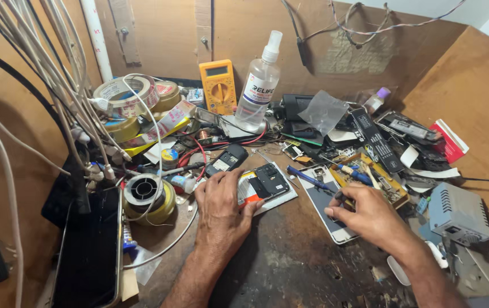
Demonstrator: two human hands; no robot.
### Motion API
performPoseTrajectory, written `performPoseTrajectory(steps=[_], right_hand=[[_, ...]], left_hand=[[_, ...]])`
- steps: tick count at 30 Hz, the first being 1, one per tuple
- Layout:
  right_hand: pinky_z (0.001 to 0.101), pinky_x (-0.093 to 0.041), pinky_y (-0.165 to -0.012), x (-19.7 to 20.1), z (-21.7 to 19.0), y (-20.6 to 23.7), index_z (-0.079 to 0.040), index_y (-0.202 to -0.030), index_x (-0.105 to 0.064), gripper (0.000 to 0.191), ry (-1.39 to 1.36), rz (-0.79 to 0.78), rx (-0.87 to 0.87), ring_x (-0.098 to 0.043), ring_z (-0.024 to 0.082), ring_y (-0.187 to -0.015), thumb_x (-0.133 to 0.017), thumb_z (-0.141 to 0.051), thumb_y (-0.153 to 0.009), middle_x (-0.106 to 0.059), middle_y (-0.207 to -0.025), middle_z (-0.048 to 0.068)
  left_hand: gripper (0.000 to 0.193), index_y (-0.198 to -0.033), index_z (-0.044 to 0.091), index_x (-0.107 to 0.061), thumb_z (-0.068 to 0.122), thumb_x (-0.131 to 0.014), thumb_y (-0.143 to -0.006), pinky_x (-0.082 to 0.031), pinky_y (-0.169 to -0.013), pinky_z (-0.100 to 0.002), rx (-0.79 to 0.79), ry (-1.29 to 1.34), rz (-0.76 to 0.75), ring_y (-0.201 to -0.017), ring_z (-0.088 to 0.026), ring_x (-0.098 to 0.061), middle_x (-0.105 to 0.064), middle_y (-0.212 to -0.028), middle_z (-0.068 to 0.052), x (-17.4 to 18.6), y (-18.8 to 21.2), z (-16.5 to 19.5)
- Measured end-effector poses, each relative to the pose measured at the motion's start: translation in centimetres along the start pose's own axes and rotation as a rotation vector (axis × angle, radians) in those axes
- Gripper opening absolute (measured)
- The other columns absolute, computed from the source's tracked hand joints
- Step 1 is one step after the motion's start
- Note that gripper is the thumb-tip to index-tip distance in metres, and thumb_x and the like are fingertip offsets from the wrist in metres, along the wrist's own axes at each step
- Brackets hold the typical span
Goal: The person uses a screwdriver to remove screws from a disassembled mobile phone on a cluttered workbench. They repeatedly loosen and remove screws from the phone's internal frame while holding the device steady with the other hand.
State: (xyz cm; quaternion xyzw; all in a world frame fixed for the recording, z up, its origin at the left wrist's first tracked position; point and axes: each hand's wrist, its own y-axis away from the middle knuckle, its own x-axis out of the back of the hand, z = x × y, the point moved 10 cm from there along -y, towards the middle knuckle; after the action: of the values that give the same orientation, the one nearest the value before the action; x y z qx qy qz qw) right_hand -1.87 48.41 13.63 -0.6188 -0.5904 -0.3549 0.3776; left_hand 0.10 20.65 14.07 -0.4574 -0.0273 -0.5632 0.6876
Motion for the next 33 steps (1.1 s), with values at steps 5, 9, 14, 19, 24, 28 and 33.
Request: performPoseTrajectory(steps=[5,9,14,19,24,28,33], right_hand=[[0.0406,-0.051,-0.069,-0.7,0.2,-0.3,-0.003,-0.085,-0.077,0.033,0.075,-0.039,-0.059,-0.069,0.023,-0.071,-0.088,-0.033,-0.076,-0.073,-0.081,0.011],[0.0427,-0.052,-0.069,-1.0,0.2,-0.5,-0.002,-0.085,-0.075,0.035,0.103,-0.036,-0.05,-0.07,0.026,-0.073,-0.086,-0.035,-0.078,-0.072,-0.081,0.013],[0.0436,-0.052,-0.071,-1.5,0.9,-1.0,-0.003,-0.092,-0.074,0.035,0.149,-0.046,-0.036,-0.071,0.029,-0.076,-0.079,-0.037,-0.082,-0.073,-0.084,0.015],[0.0436,-0.053,-0.072,-1.8,2.5,-1.6,-0.004,-0.094,-0.076,0.034,0.097,-0.02,-0.037,-0.07,0.028,-0.076,-0.076,-0.037,-0.086,-0.073,-0.082,0.014],[0.039,-0.054,-0.072,-1.3,2.6,-1.5,-0.005,-0.096,-0.078,0.029,0.053,0.027,-0.027,-0.069,0.023,-0.076,-0.075,-0.031,-0.084,-0.075,-0.08,0.012],[0.041,-0.054,-0.068,-1.8,2.5,-1.2,-0.005,-0.092,-0.078,0.031,0.041,-0.019,-0.119,-0.071,0.023,-0.072,-0.082,-0.035,-0.083,-0.072,-0.085,0.011],[0.0419,-0.054,-0.07,-2.0,2.0,-1.8,-0.004,-0.089,-0.077,0.035,0.102,-0.01,-0.104,-0.072,0.025,-0.072,-0.085,-0.037,-0.08,-0.075,-0.083,0.013]], left_hand=[[0.067,-0.13,-0.002,-0.058,0.026,-0.084,-0.075,-0.031,-0.105,-0.05,-0.015,0.005,0.026,-0.121,-0.034,-0.052,-0.062,-0.12,-0.018,0.3,-0.2,0.1],[0.067,-0.13,-0.002,-0.057,0.025,-0.084,-0.075,-0.032,-0.105,-0.05,-0.024,0.012,0.039,-0.121,-0.034,-0.053,-0.062,-0.121,-0.019,0.1,-0.1,-0.2],[0.068,-0.13,-0.002,-0.058,0.025,-0.085,-0.074,-0.031,-0.105,-0.051,-0.017,0.02,0.039,-0.121,-0.034,-0.053,-0.062,-0.121,-0.019,0.0,-0.2,-0.5],[0.068,-0.131,-0.002,-0.058,0.024,-0.085,-0.074,-0.032,-0.105,-0.051,-0.027,0.012,0.04,-0.121,-0.034,-0.053,-0.063,-0.121,-0.019,0.0,-0.1,-0.6],[0.068,-0.131,-0.001,-0.058,0.025,-0.085,-0.074,-0.032,-0.106,-0.051,-0.017,0.018,0.034,-0.121,-0.033,-0.054,-0.063,-0.121,-0.018,-0.2,-0.1,-0.9],[0.068,-0.13,-0.001,-0.058,0.025,-0.085,-0.073,-0.032,-0.105,-0.051,-0.004,0.013,0.028,-0.121,-0.034,-0.053,-0.062,-0.12,-0.019,-0.4,-0.2,-1.0],[0.069,-0.132,-0.001,-0.057,0.025,-0.085,-0.075,-0.032,-0.106,-0.051,-0.009,0.009,0.027,-0.122,-0.033,-0.052,-0.062,-0.121,-0.019,-0.7,-0.4,-1.0]])
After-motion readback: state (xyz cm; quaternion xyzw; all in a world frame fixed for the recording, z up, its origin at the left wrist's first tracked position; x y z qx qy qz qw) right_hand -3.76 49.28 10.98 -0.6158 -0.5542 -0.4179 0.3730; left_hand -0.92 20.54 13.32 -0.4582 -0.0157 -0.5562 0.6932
